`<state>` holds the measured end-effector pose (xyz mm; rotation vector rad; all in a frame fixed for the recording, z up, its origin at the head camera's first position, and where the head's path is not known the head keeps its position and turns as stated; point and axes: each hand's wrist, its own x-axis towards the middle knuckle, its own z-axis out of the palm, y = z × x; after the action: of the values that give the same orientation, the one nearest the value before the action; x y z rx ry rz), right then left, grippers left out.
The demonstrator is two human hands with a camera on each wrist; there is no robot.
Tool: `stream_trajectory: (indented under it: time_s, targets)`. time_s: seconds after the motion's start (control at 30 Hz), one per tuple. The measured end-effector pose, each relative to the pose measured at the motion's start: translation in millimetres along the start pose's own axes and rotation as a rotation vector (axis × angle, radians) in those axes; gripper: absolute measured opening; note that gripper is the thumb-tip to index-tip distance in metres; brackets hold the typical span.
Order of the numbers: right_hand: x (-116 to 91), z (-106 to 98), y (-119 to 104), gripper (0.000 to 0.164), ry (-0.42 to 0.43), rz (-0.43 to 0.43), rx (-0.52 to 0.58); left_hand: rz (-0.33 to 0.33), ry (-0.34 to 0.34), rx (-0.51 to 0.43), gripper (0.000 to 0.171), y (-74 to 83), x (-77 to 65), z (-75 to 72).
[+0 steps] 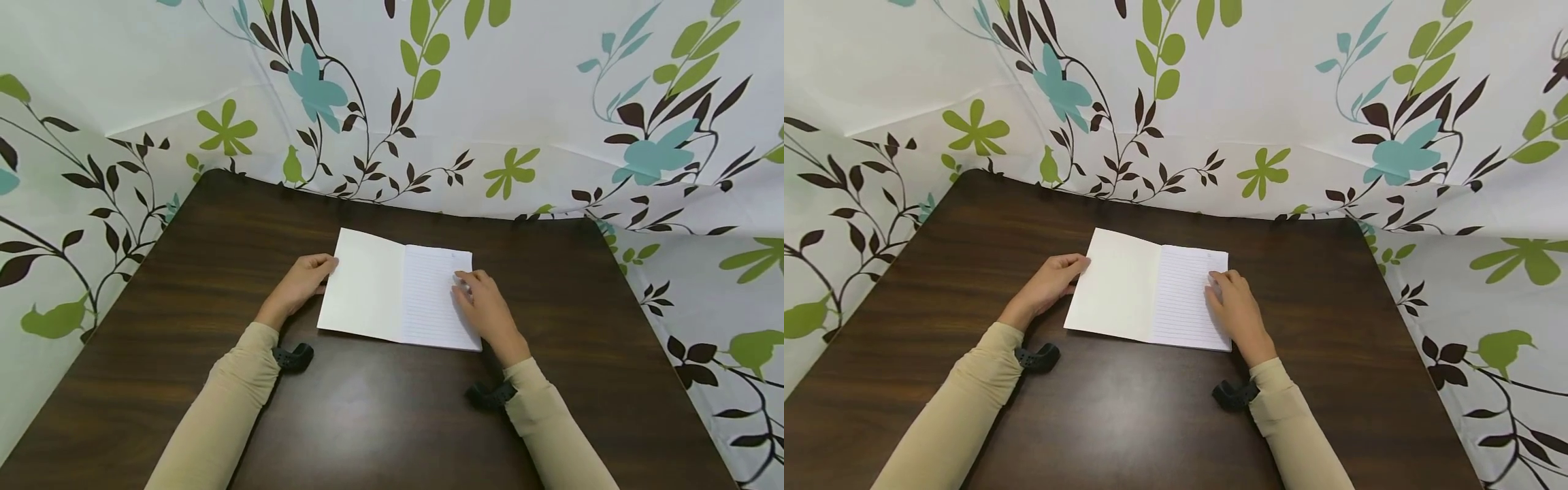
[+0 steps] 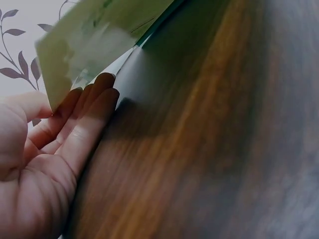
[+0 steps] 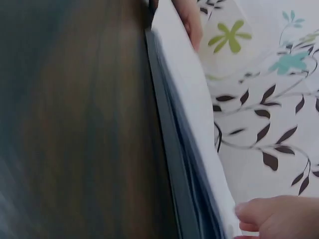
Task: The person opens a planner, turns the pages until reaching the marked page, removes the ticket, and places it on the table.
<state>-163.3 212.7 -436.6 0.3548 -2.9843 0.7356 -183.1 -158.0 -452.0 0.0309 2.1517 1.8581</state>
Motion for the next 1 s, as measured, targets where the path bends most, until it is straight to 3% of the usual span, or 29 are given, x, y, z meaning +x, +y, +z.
stream_trajectory:
  time_s: [0.23, 0.57, 0.67, 0.83, 1.0]
  targets:
    - [-6.4, -1.6, 14.7, 0.065, -0.056, 0.127, -0.094, -0.048, 0.004, 0.019, 0.050, 0.4, 1.6, 6.5]
    - [-4.3, 4.2, 5.3, 0.038, 0.132, 0.033, -0.148, -0.114, 0.094, -0.050, 0.048, 1.5, -0.6, 5.4]
    - [-0.7, 3.5, 5.2, 0.039, 0.147, 0.056, -0.069, -0.123, 0.092, -0.046, 0.047, 4.0, 0.2, 4.8]
    - [3.4, -0.8, 0.9, 0.054, 0.178, 0.043, 0.163, -0.135, 0.097, -0.019, 0.046, 4.2, 0.0, 3.1]
    - [-7.9, -17.9, -24.5, 0.084, 0.044, -0.025, 0.307, -0.138, 0.101, 0.006, 0.046, 3.7, 0.8, 3.7]
